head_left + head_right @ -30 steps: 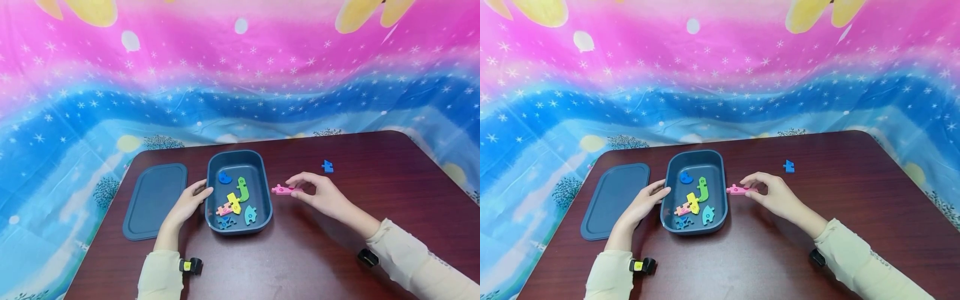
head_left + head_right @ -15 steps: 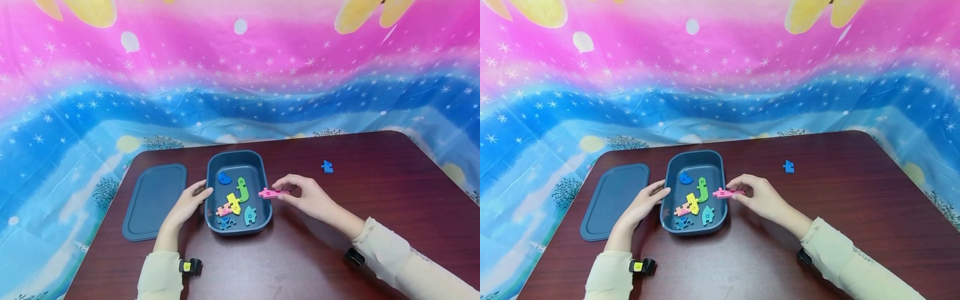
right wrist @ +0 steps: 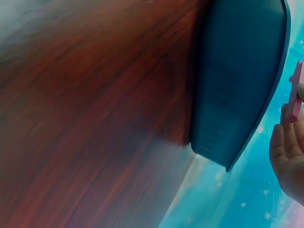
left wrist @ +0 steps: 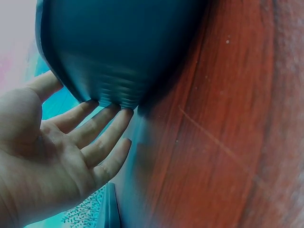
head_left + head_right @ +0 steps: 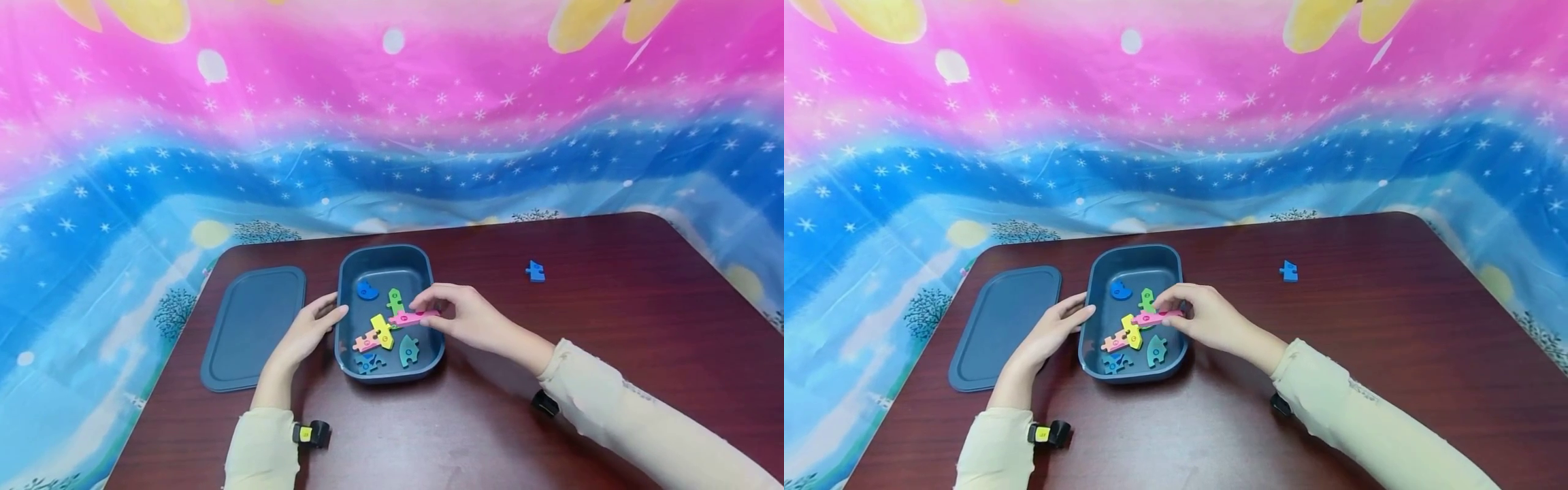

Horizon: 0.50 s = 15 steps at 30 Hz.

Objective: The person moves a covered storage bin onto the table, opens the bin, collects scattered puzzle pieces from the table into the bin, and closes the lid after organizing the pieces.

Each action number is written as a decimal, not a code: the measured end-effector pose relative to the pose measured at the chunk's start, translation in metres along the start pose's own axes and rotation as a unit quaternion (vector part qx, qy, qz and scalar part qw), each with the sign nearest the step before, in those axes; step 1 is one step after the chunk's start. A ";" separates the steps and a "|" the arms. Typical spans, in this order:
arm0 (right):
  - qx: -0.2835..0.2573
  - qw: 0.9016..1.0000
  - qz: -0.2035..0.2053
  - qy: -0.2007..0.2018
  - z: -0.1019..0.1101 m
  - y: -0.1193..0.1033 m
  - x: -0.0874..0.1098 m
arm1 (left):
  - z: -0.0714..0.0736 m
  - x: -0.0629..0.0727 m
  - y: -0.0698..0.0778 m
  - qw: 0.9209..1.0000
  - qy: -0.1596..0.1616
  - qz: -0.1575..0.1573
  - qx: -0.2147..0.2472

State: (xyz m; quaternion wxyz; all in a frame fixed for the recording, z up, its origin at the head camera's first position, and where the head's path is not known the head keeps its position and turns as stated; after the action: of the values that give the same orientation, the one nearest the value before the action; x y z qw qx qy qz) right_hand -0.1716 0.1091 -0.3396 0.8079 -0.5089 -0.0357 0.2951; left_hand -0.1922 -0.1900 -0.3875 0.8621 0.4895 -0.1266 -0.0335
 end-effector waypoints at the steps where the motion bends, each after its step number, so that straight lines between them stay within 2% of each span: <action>1: 0.001 1.000 -0.001 -0.004 -0.002 0.000 -0.003 | 0.000 0.000 0.000 1.000 0.000 0.000 0.000; 15: 0.007 0.999 0.008 -0.039 -0.017 0.008 -0.026 | 0.000 0.000 0.001 1.000 -0.003 -0.003 0.004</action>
State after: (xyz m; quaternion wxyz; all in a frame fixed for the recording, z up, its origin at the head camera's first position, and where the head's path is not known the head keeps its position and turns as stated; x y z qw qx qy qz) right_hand -0.1898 0.0845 -0.3483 0.8071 -0.4914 -0.0613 0.3215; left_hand -0.1921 -0.1893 -0.3869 0.8600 0.4928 -0.1275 -0.0368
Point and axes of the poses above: each hand's wrist, its own x-axis away from the middle knuckle, its own z-axis out of the back of the hand, y = z × x, the point moved 1 cm from there along -x, towards the middle knuckle, and after that the axes turned 9 degrees about -x, right-handed, at the moved point
